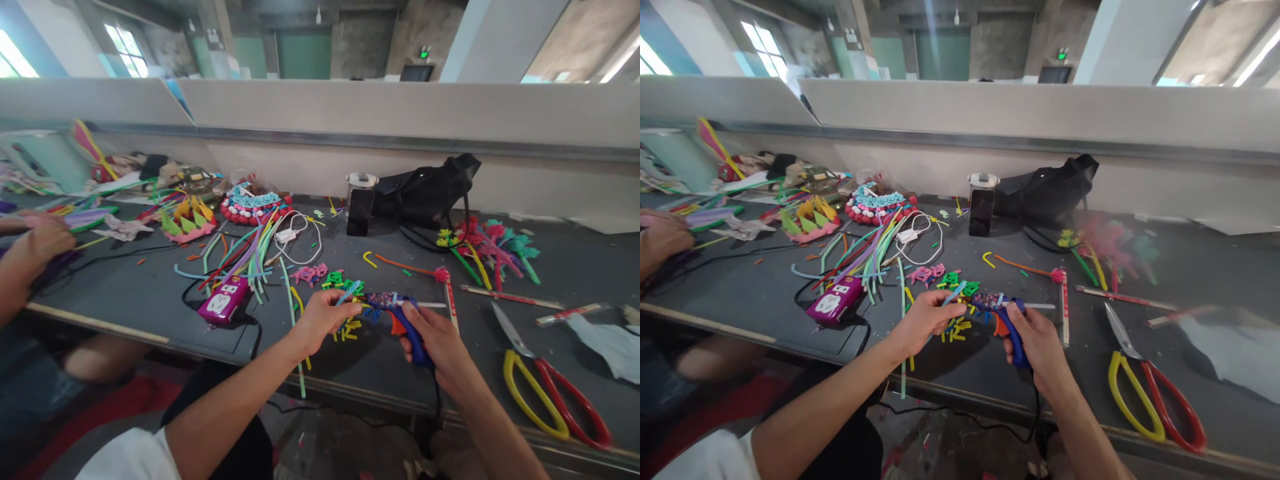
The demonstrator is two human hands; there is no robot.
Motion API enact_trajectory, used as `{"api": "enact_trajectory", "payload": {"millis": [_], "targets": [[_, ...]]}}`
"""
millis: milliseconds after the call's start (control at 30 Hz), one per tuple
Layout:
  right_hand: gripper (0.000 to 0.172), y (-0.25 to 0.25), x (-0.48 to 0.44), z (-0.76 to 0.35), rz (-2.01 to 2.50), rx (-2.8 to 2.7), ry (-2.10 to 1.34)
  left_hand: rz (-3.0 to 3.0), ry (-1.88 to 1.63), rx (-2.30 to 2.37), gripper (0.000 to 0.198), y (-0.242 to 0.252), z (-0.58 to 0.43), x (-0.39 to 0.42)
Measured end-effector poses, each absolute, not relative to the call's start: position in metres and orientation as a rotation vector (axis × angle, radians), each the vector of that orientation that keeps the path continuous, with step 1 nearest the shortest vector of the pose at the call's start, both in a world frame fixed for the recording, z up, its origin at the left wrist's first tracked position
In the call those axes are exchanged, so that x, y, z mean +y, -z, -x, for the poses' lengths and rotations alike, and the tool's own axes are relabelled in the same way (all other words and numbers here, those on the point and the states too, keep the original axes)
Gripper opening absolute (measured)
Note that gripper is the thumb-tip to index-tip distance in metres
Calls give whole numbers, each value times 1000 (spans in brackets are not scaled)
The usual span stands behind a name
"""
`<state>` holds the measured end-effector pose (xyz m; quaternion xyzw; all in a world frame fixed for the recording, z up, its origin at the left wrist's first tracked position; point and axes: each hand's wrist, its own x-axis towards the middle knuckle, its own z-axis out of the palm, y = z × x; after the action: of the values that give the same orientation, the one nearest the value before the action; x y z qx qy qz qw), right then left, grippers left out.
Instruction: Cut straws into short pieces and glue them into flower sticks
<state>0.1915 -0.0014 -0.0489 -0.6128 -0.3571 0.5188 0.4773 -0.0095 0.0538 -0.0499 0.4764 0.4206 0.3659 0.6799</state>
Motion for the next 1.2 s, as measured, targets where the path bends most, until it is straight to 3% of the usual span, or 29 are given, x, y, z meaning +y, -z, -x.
{"api": "enact_trajectory", "payload": {"millis": [600,900,1067,1200], "targets": [[46,49,-3,-186,1406,-808,-1310,-799,-784,774,39,49,15,57],[48,48,-2,-175,1403,-803,-1300,-778,-727,723,28,50,15,56],[47,48,-2,-182,1392,-799,-1275,-758,-768,738,42,49,16,57],[45,48,0,-207,1487,-782,-1211,-818,-794,766,41,43,23,59]]}}
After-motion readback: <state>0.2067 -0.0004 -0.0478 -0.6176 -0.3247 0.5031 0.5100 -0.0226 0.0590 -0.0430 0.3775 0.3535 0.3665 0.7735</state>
